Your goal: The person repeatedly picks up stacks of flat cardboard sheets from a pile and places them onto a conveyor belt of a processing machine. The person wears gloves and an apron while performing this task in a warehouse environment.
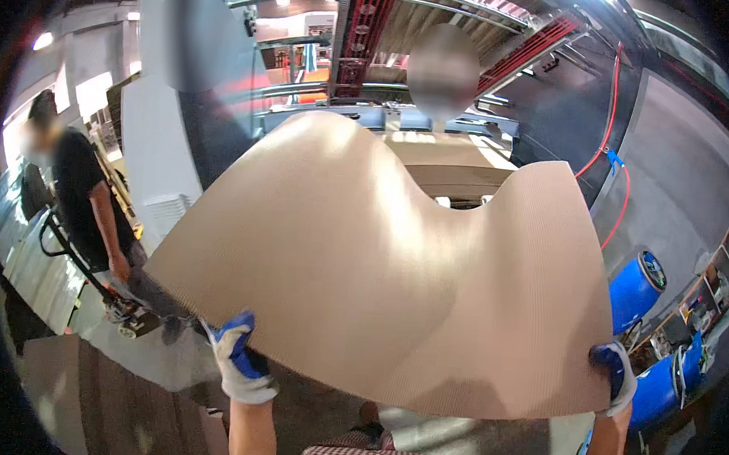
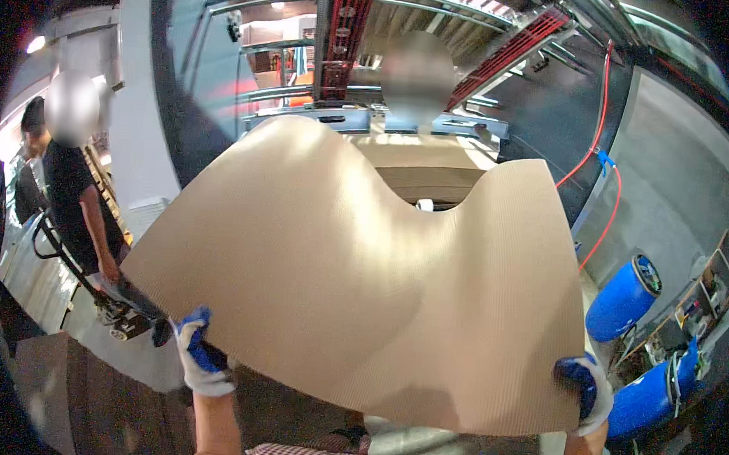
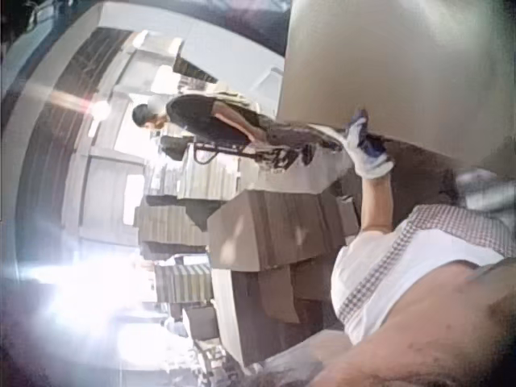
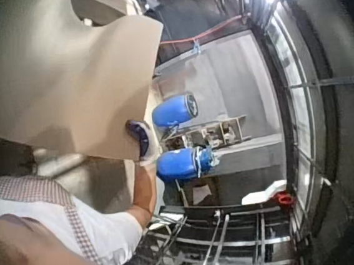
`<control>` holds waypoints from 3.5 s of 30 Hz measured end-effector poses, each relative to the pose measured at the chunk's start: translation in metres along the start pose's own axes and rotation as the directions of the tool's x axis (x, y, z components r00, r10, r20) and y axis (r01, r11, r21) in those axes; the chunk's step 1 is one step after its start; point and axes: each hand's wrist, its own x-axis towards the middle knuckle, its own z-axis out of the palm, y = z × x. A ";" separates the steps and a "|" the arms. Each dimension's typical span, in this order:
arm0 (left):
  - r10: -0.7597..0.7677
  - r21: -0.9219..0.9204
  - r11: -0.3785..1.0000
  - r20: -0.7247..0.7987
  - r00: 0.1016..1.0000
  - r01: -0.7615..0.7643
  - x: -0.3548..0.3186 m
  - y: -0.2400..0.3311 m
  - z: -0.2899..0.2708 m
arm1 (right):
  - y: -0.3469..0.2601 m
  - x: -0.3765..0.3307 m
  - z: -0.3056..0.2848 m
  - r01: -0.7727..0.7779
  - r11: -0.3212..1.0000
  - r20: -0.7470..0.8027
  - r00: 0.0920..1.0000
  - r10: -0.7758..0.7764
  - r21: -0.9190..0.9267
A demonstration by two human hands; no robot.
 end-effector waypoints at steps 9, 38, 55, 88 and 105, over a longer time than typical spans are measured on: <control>0.370 -0.036 0.918 0.443 0.816 -0.396 0.125 -0.143 0.136 | 0.073 0.181 -0.067 -0.065 0.988 -0.212 0.973 0.095 0.143; -0.597 -0.152 0.797 -0.346 0.724 0.584 0.318 -0.479 0.385 | 0.635 0.797 -0.240 -0.796 0.527 -0.121 0.579 0.807 -0.298; 0.271 0.782 -0.342 0.614 0.742 -0.522 0.349 -0.530 0.379 | 0.630 0.698 -0.098 0.382 0.278 0.110 0.738 -0.666 -0.882; -0.385 0.936 -0.095 -0.349 0.855 0.339 -0.232 -0.220 0.101 | 0.492 0.267 0.252 -0.129 0.990 0.638 0.759 0.130 -0.048; 0.821 0.581 -0.008 -0.461 0.336 0.814 -0.197 0.195 -0.257 | 0.205 -0.052 0.688 -0.293 0.943 0.987 0.058 -0.147 0.158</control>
